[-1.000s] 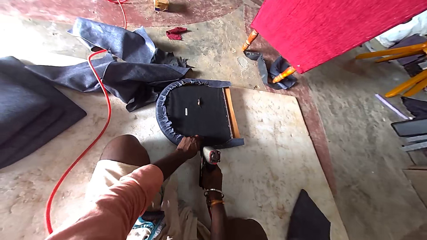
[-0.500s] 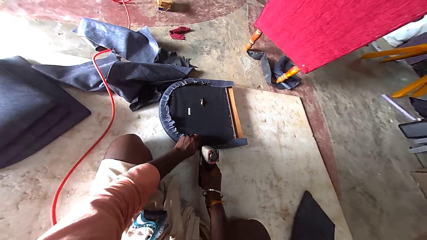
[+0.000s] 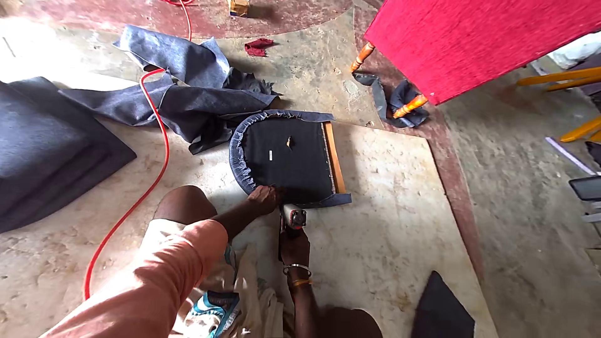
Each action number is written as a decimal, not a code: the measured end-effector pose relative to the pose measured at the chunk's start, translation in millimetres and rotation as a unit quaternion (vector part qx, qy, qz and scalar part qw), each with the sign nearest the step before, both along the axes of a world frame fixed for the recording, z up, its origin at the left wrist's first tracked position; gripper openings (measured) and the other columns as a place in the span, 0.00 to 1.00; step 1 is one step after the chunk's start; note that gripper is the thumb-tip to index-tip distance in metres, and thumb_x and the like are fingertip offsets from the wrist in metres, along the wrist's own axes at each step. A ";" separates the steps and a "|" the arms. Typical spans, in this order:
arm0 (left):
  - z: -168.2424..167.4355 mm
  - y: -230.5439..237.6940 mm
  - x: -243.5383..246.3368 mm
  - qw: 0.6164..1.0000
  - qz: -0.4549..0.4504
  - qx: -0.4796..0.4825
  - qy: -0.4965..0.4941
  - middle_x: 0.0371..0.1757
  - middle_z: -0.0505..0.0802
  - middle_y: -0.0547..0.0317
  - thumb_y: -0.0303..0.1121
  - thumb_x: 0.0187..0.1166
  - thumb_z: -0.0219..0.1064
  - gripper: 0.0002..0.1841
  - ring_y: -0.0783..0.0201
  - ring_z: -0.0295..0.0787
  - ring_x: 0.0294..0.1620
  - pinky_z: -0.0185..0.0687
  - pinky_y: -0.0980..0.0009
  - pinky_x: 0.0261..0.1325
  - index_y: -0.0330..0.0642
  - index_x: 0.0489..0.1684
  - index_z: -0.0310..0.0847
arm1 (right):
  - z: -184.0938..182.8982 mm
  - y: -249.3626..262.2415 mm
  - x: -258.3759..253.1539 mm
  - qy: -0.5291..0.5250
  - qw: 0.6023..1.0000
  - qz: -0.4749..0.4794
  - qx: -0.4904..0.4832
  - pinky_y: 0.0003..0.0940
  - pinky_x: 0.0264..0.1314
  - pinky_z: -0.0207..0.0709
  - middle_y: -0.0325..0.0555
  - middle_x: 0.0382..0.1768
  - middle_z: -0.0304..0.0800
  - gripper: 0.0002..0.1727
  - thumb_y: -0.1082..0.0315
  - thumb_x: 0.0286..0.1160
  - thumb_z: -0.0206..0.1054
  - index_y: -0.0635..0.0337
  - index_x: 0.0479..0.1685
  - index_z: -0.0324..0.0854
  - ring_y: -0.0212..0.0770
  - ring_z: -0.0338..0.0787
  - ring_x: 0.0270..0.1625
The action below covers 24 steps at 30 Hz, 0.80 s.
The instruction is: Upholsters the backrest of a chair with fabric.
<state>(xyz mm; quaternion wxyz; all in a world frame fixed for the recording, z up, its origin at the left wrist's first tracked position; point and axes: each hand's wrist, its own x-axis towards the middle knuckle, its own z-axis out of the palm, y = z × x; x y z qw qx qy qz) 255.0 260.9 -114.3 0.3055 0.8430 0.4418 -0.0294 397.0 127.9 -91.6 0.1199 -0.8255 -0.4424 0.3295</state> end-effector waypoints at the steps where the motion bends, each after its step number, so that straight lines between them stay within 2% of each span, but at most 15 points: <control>1: 0.8 3.8 -3.5 1.000 -0.019 0.011 -0.006 0.80 0.81 0.62 0.34 0.84 0.64 0.15 0.51 0.79 0.77 0.82 0.43 0.69 0.47 0.65 0.86 | 1.9 -1.1 1.7 0.006 1.000 -0.007 0.004 0.52 0.55 0.85 0.49 0.43 0.95 0.21 0.56 0.74 0.73 0.57 0.62 0.85 0.46 0.95 0.48; 3: 0.2 13.7 -15.1 0.998 -0.053 0.039 0.000 0.80 0.81 0.63 0.39 0.78 0.71 0.15 0.53 0.72 0.82 0.74 0.46 0.78 0.47 0.60 0.89 | 4.0 -5.1 2.5 0.010 1.000 -0.018 0.018 0.53 0.55 0.85 0.50 0.42 0.95 0.21 0.57 0.74 0.74 0.59 0.61 0.85 0.47 0.94 0.47; 5: -1.7 20.8 -24.0 0.997 -0.067 0.029 0.012 0.82 0.79 0.65 0.40 0.82 0.67 0.14 0.54 0.70 0.85 0.69 0.47 0.83 0.47 0.58 0.90 | 3.6 -8.7 1.0 0.015 0.999 -0.014 0.028 0.52 0.54 0.85 0.49 0.41 0.95 0.19 0.58 0.73 0.74 0.59 0.59 0.86 0.46 0.94 0.46; 9: 5.2 19.6 -16.2 0.999 -0.036 0.017 0.024 0.79 0.84 0.63 0.36 0.85 0.62 0.14 0.49 0.80 0.77 0.80 0.40 0.68 0.50 0.62 0.88 | 1.6 2.1 -11.3 0.025 0.999 0.012 0.022 0.50 0.55 0.85 0.48 0.42 0.95 0.19 0.58 0.74 0.73 0.58 0.59 0.86 0.44 0.94 0.47; 11: 4.7 15.7 -13.1 0.999 -0.016 0.020 0.030 0.77 0.84 0.65 0.35 0.85 0.61 0.13 0.47 0.81 0.74 0.82 0.39 0.60 0.51 0.61 0.88 | -1.0 9.3 -17.2 0.016 1.000 0.021 0.005 0.51 0.57 0.85 0.49 0.43 0.95 0.20 0.57 0.75 0.72 0.58 0.61 0.86 0.46 0.94 0.49; 13: 4.4 15.0 -12.7 0.999 -0.010 0.021 0.036 0.78 0.83 0.66 0.33 0.84 0.62 0.13 0.47 0.79 0.75 0.84 0.40 0.57 0.52 0.61 0.88 | -0.5 13.1 -18.9 0.003 1.000 0.030 -0.004 0.51 0.57 0.85 0.50 0.44 0.95 0.20 0.56 0.75 0.72 0.58 0.61 0.85 0.46 0.94 0.49; 15: 6.2 21.7 -18.2 0.999 -0.029 0.013 0.027 0.79 0.81 0.64 0.38 0.84 0.64 0.13 0.47 0.78 0.76 0.84 0.40 0.58 0.51 0.60 0.88 | 2.5 10.8 -16.0 0.004 1.000 0.023 0.001 0.52 0.56 0.85 0.49 0.44 0.95 0.21 0.56 0.75 0.72 0.58 0.62 0.85 0.47 0.94 0.49; 17: 5.0 31.3 -30.6 0.998 -0.063 -0.006 0.005 0.83 0.78 0.61 0.43 0.80 0.69 0.15 0.49 0.76 0.79 0.81 0.40 0.67 0.49 0.59 0.89 | 2.8 3.9 -11.8 0.013 1.000 0.007 0.023 0.53 0.55 0.85 0.50 0.42 0.95 0.21 0.57 0.74 0.74 0.59 0.60 0.85 0.47 0.94 0.47; 19: 1.6 36.9 -39.7 0.996 -0.085 -0.011 -0.015 0.83 0.78 0.58 0.40 0.81 0.68 0.14 0.49 0.76 0.80 0.77 0.42 0.75 0.45 0.58 0.90 | 3.4 -1.0 -10.4 0.019 0.999 0.009 0.043 0.52 0.55 0.85 0.49 0.42 0.95 0.20 0.58 0.73 0.75 0.60 0.58 0.86 0.46 0.94 0.47; 21: 0.6 36.7 -38.1 0.997 -0.071 0.002 -0.015 0.79 0.83 0.58 0.38 0.83 0.66 0.12 0.49 0.83 0.73 0.80 0.42 0.70 0.46 0.57 0.90 | 3.1 1.3 -14.5 0.025 0.998 0.019 0.051 0.51 0.55 0.85 0.49 0.41 0.95 0.19 0.59 0.71 0.75 0.60 0.57 0.87 0.44 0.94 0.46; 24: -3.1 34.6 -29.8 0.999 -0.039 0.016 -0.003 0.73 0.86 0.59 0.38 0.86 0.63 0.12 0.49 0.88 0.66 0.84 0.41 0.62 0.48 0.58 0.88 | -1.1 14.4 -23.3 0.016 0.999 0.041 0.020 0.50 0.57 0.85 0.48 0.42 0.95 0.19 0.58 0.74 0.74 0.58 0.58 0.86 0.44 0.94 0.48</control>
